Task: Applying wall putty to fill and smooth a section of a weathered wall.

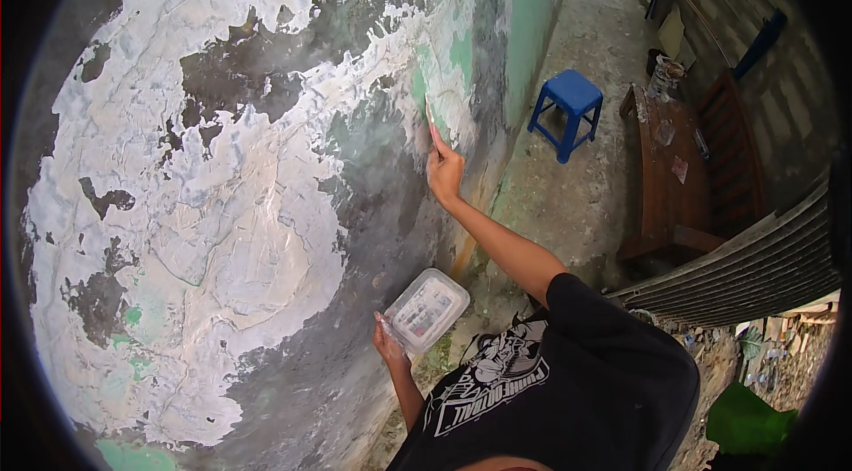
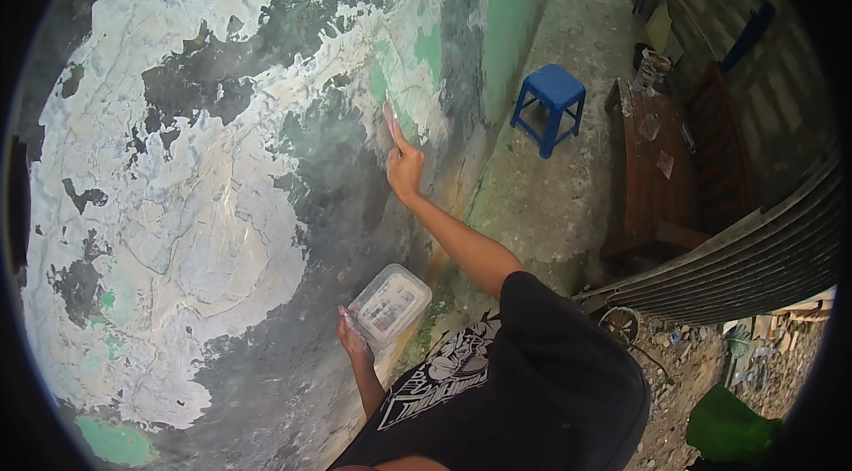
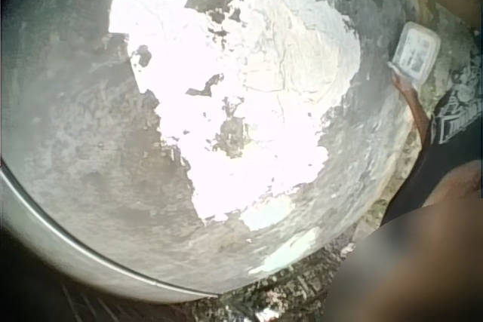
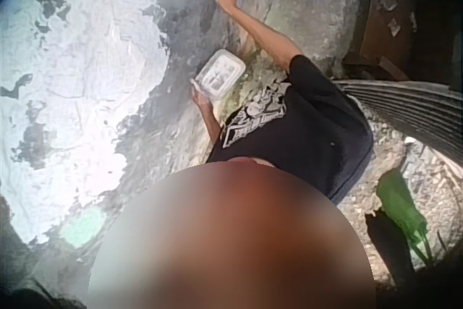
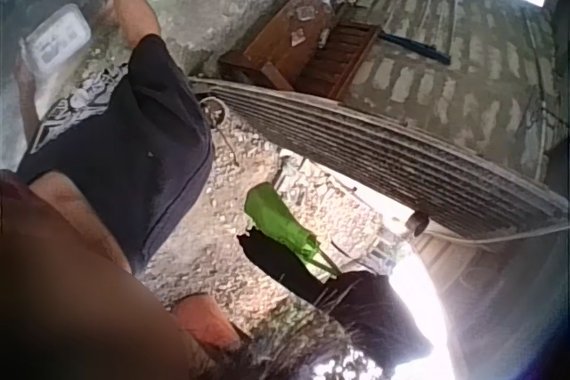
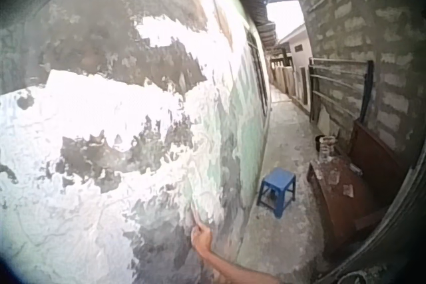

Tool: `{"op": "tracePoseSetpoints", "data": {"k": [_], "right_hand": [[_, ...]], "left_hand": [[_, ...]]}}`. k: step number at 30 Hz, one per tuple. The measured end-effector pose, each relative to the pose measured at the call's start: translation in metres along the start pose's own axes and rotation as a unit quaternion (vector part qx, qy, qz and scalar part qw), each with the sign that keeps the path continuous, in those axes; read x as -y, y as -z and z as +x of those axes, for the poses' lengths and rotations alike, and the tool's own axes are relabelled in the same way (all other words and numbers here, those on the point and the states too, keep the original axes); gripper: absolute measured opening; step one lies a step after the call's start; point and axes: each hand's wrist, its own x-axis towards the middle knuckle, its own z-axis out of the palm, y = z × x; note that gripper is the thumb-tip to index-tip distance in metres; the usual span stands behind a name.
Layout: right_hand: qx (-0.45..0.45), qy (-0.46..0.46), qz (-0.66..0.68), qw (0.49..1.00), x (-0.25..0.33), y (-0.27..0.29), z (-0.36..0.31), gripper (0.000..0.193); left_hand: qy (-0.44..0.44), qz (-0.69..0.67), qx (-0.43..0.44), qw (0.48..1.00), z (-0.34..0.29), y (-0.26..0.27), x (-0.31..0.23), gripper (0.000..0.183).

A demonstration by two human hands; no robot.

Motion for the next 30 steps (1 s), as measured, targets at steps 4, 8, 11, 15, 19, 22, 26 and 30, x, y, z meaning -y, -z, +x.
{"op": "tracePoseSetpoints", "data": {"k": [4, 8, 11, 15, 19, 22, 26, 30], "right_hand": [[-0.043, 0.135, 0.066, 0.988, -0.016, -0.029, -0.022, 0.05], [0.013, 0.21, 0.101, 0.972, -0.037, -0.025, -0.079, 0.046], [0.053, 0.218, 0.123, 0.967, -0.048, -0.003, -0.08, 0.045], [-0.043, 0.1, 0.121, 0.987, -0.051, 0.002, -0.034, 0.049], [-0.043, 0.144, 0.054, 0.987, -0.059, -0.007, -0.008, 0.052], [-0.01, 0.165, 0.075, 0.983, -0.082, -0.025, -0.036, 0.052], [0.108, 0.159, 0.07, 0.979, -0.094, 0.001, -0.103, 0.049], [0.131, 0.227, 0.084, 0.961, -0.129, 0.026, -0.096, 0.041]], "left_hand": [[0.031, 0.009, -0.023, 0.999, -0.007, -0.011, -0.006, 0.04], [0.001, 0.001, -0.025, 1.0, -0.011, -0.016, -0.004, 0.039], [-0.006, 0.034, -0.012, 0.999, -0.001, -0.001, 0.01, 0.046], [0.008, 0.024, 0.001, 1.0, -0.002, -0.007, 0.006, 0.046], [0.036, -0.01, -0.038, 0.999, -0.012, -0.02, -0.004, 0.039], [0.015, 0.016, -0.039, 0.999, -0.009, -0.015, 0.005, 0.044], [0.019, 0.023, -0.053, 0.998, -0.015, -0.006, 0.01, 0.051], [0.019, 0.024, -0.061, 0.998, -0.019, -0.017, 0.003, 0.041]]}}
